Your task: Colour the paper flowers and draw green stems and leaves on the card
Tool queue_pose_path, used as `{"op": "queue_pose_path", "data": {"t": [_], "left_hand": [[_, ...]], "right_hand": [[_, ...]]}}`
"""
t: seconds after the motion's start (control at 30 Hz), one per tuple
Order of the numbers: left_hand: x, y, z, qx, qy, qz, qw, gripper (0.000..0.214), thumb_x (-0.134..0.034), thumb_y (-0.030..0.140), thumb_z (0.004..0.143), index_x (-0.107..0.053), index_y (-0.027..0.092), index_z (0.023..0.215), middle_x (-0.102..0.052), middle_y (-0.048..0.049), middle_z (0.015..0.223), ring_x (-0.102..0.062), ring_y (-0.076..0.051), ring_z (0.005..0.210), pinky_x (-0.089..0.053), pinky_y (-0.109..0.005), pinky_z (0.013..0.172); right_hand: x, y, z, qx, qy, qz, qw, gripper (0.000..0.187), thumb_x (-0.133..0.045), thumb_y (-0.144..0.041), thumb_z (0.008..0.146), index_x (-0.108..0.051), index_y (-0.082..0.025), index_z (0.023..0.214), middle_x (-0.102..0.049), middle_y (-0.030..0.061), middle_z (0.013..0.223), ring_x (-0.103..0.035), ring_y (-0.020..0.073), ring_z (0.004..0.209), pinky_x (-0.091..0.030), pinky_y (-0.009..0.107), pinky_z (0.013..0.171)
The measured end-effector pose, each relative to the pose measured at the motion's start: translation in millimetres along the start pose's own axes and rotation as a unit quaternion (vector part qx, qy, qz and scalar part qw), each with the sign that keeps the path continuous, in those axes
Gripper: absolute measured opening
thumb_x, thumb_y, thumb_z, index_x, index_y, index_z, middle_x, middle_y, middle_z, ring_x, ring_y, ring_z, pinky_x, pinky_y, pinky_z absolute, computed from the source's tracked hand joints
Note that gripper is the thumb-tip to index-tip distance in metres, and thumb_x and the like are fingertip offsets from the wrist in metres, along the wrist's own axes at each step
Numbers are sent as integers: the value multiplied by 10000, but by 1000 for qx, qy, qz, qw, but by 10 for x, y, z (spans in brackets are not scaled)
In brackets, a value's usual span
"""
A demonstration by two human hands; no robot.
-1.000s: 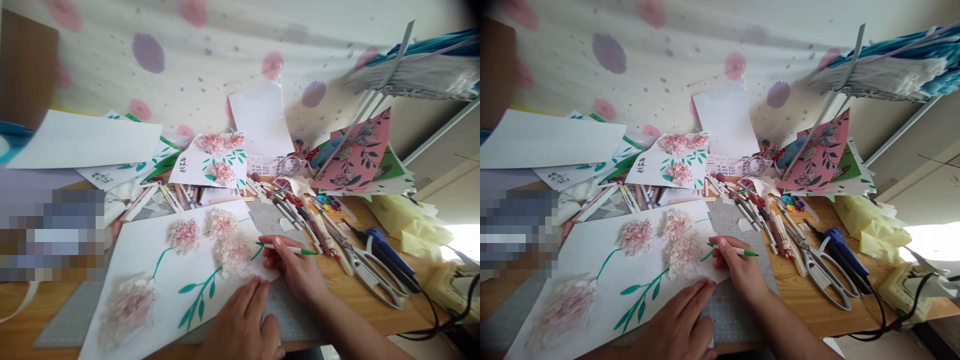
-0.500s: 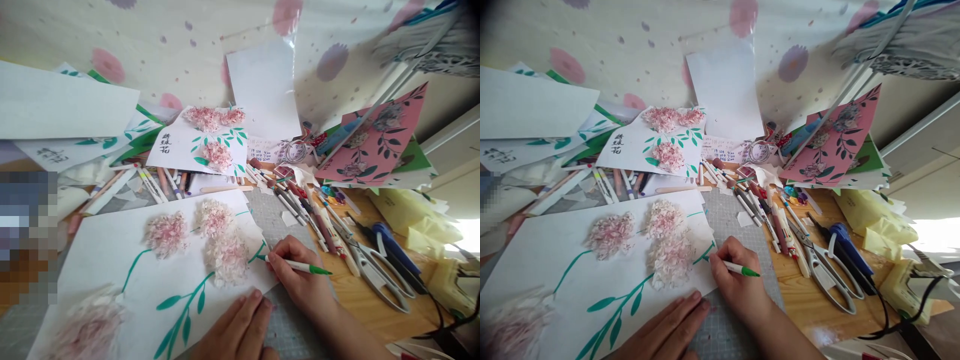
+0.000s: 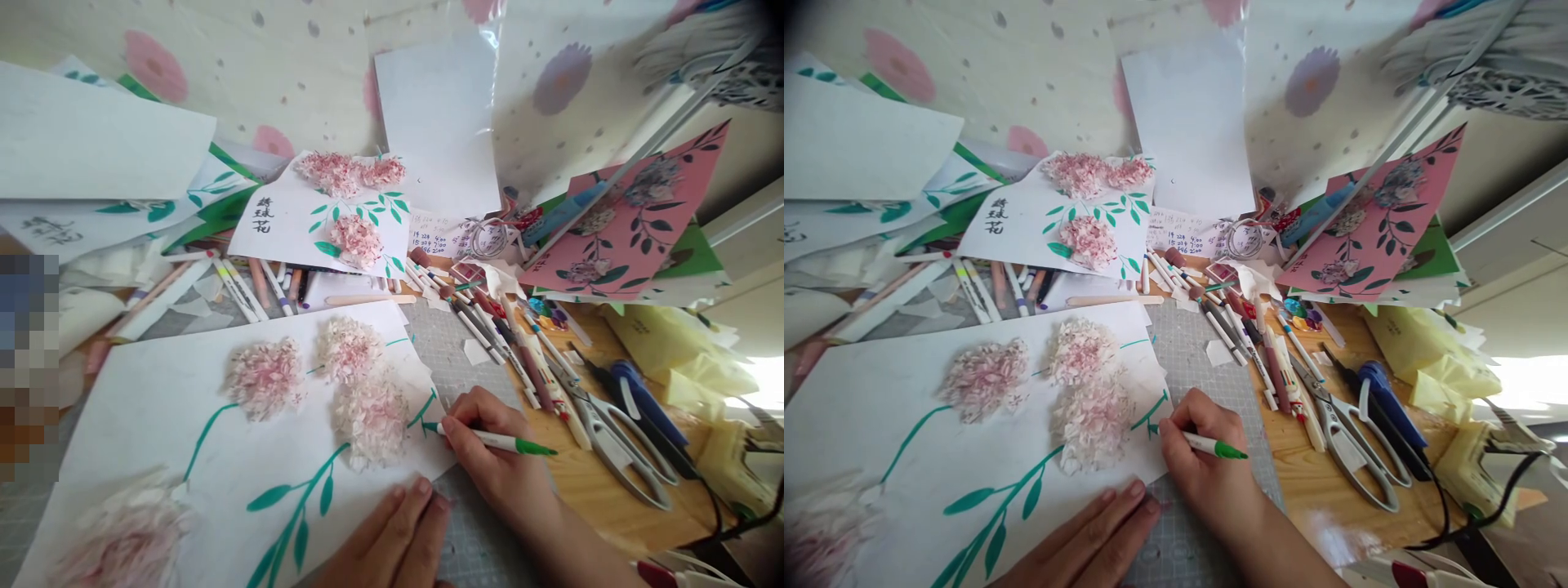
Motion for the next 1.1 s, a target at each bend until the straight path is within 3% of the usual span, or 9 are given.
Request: {"op": "queue_pose_path", "data": {"t": [0.23,0.47,0.67,0.9,1.1], "left_hand": [[-16,6,-32,12,2,-11,1000,355,-323,203,1066,-647,92,1159,-653,-71,1217,-598,-139,1168,-361,-243,1122],[-17,-4,-24,9,9,-16,1000,376,-305,188,1062,-648,75,1165,-686,-83,1156,-623,-145,1135,-392,-246,1096],[-29,7,-4,27,22,-33,999,351,-340,185,1048,-657,69,1146,-691,-88,1140,-625,-150,1132,-354,-248,1119],[-13,13,9,26,29,-31,999,344,-348,174,1039,-663,67,1130,-692,-81,1130,-630,-151,1124,-354,-257,1118],[-22,19,-7,34,29,-36,998,343,-349,173,1037,-660,65,1133,-692,-88,1131,-625,-152,1131,-350,-255,1124]], "right_hand": [[33,-15,-23,28,-25,59,998,240,-539,-200,842,-498,-203,606,-586,-6,559,-599,152,570,-437,246,529],[-6,59,-29,-31,17,69,997,238,-544,-254,867,-485,-214,640,-520,-30,553,-442,117,478,-353,238,456],[5,7,-1,-14,6,16,1000,247,-528,-239,850,-474,-212,610,-526,-18,553,-473,128,496,-359,253,480],[34,-15,-42,7,-24,66,998,257,-527,-214,844,-501,-208,589,-557,-12,536,-594,160,543,-442,270,528],[30,-20,-28,-7,-11,53,999,265,-536,-224,833,-492,-208,572,-564,-6,530,-554,146,514,-421,258,498]]}}
Point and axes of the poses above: each hand's wrist, its own z-axis towards the middle knuckle, its own x-axis out of the back of the hand, y = z × x, the point moved 2 cm from there along z, towards the middle knuckle
